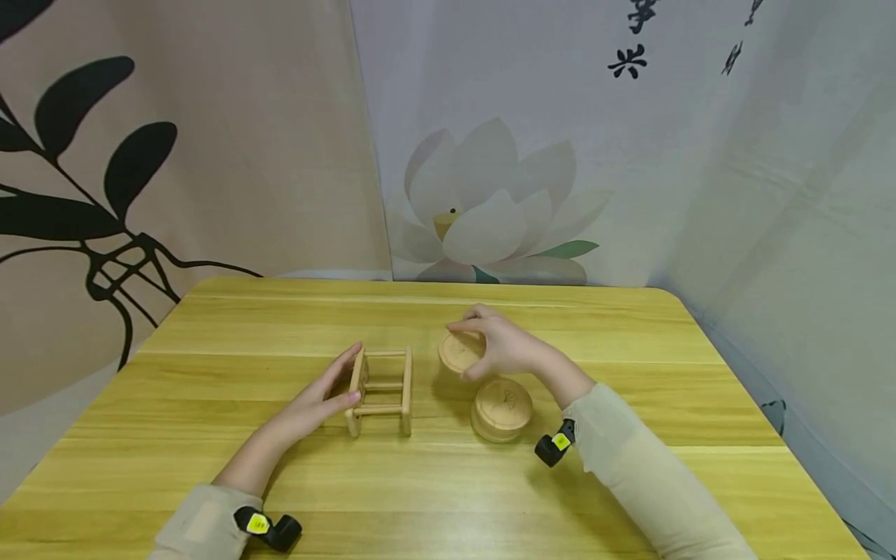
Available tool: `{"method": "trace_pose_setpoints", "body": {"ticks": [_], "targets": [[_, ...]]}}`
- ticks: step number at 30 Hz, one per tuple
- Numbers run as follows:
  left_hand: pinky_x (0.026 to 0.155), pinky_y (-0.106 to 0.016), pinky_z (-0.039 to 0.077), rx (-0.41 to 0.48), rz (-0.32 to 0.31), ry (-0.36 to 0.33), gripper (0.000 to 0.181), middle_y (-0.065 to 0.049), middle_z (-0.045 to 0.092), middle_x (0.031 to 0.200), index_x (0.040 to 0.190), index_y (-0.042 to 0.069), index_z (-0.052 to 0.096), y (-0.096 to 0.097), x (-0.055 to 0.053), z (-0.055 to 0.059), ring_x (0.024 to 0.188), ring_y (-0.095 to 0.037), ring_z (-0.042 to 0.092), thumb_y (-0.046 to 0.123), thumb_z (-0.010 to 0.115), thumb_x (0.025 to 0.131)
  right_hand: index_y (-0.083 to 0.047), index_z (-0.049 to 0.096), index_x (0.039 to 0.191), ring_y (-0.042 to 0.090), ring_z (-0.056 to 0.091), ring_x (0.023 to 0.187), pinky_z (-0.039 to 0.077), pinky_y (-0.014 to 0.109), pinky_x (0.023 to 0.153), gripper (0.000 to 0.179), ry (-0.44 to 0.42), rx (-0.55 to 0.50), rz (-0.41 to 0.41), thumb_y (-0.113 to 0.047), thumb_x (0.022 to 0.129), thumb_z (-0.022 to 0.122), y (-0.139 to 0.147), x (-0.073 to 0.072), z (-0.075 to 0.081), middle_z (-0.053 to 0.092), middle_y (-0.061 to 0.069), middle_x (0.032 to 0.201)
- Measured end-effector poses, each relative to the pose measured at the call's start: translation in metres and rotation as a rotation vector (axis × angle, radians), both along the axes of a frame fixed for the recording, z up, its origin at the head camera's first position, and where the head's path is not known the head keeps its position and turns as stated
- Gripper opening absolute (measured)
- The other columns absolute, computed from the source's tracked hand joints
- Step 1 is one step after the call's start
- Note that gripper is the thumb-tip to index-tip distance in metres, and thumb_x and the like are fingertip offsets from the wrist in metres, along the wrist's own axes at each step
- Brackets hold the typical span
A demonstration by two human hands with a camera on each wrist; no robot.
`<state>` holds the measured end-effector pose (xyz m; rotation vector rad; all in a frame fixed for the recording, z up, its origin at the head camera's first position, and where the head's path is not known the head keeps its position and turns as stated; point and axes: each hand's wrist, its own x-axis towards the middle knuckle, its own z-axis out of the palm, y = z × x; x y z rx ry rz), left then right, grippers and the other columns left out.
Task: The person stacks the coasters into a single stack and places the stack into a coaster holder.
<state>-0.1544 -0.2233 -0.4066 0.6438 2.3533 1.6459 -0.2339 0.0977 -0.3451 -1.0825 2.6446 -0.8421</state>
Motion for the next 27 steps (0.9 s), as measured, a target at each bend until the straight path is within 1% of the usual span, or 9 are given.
{"method": "trace_pose_setpoints", "body": {"ticks": [5, 7, 10, 14, 17, 19, 23, 27], "targets": [[0.093, -0.067, 0.013, -0.008, 0.002, 0.014, 0.067, -0.011, 0.014, 0.147, 0.145, 0.029, 0.008, -0.006, -0.007, -0.016, 0.130, -0.036, 0.014, 0.015, 0.048, 0.094, -0.020, 0.049, 0.130, 0.014, 0.038, 0.104, 0.037, 0.034, 0.087, 0.077, 0.004, -0.038, -0.022, -0.027, 0.060, 0.080, 0.005, 0.007, 0.003, 0.039, -0.003, 0.116], [0.093, -0.066, 0.014, -0.009, -0.003, 0.019, 0.067, -0.010, 0.015, 0.146, 0.145, 0.030, 0.007, -0.008, -0.010, -0.021, 0.130, -0.035, 0.015, 0.017, 0.048, 0.094, -0.020, 0.049, 0.130, 0.014, 0.038, 0.103, 0.037, 0.034, 0.086, 0.077, 0.004, -0.054, -0.028, -0.027, 0.060, 0.080, 0.007, 0.011, 0.004, 0.039, -0.003, 0.116], [0.093, -0.065, 0.015, -0.002, -0.012, 0.018, 0.067, -0.011, 0.015, 0.146, 0.145, 0.030, 0.007, -0.010, -0.012, -0.024, 0.130, -0.035, 0.015, 0.019, 0.049, 0.094, -0.020, 0.049, 0.131, 0.015, 0.038, 0.102, 0.037, 0.034, 0.086, 0.077, 0.010, -0.077, -0.034, -0.025, 0.060, 0.080, 0.010, 0.015, 0.005, 0.039, -0.003, 0.116], [0.094, -0.065, 0.015, 0.003, -0.015, 0.017, 0.066, -0.011, 0.016, 0.146, 0.145, 0.030, 0.007, -0.010, -0.012, -0.025, 0.130, -0.035, 0.015, 0.019, 0.048, 0.094, -0.022, 0.048, 0.131, 0.013, 0.038, 0.103, 0.038, 0.032, 0.086, 0.077, 0.013, -0.093, -0.050, -0.025, 0.061, 0.080, 0.013, 0.022, 0.005, 0.038, -0.005, 0.116], [0.094, -0.065, 0.015, -0.001, -0.008, 0.015, 0.066, -0.011, 0.016, 0.146, 0.145, 0.030, 0.008, -0.009, -0.012, -0.023, 0.130, -0.035, 0.016, 0.018, 0.048, 0.094, -0.023, 0.049, 0.131, 0.012, 0.038, 0.101, 0.038, 0.030, 0.084, 0.077, 0.015, -0.103, -0.058, -0.026, 0.061, 0.080, 0.015, 0.027, 0.004, 0.038, -0.007, 0.114], [0.094, -0.065, 0.015, 0.000, -0.004, 0.013, 0.067, -0.012, 0.016, 0.145, 0.145, 0.028, 0.008, -0.008, -0.010, -0.020, 0.129, -0.035, 0.016, 0.016, 0.048, 0.094, -0.023, 0.049, 0.131, 0.012, 0.038, 0.101, 0.039, 0.030, 0.083, 0.077, 0.015, -0.110, -0.059, -0.026, 0.061, 0.080, 0.017, 0.030, 0.004, 0.038, -0.008, 0.114], [0.094, -0.065, 0.015, 0.018, -0.008, 0.003, 0.067, -0.019, 0.016, 0.144, 0.146, 0.020, 0.007, -0.003, -0.004, -0.009, 0.128, -0.038, 0.017, 0.014, 0.048, 0.093, -0.024, 0.049, 0.130, 0.012, 0.038, 0.099, 0.040, 0.030, 0.081, 0.076, 0.022, -0.127, -0.063, -0.026, 0.060, 0.080, 0.021, 0.036, 0.003, 0.038, -0.008, 0.113], [0.094, -0.065, 0.015, 0.027, -0.014, -0.009, 0.067, -0.022, 0.017, 0.143, 0.146, 0.020, 0.007, 0.001, 0.001, 0.001, 0.128, -0.039, 0.017, 0.012, 0.048, 0.093, -0.022, 0.050, 0.130, 0.012, 0.038, 0.097, 0.040, 0.029, 0.078, 0.077, 0.048, -0.140, -0.054, -0.026, 0.059, 0.080, 0.026, 0.040, 0.001, 0.038, -0.007, 0.111]]}}
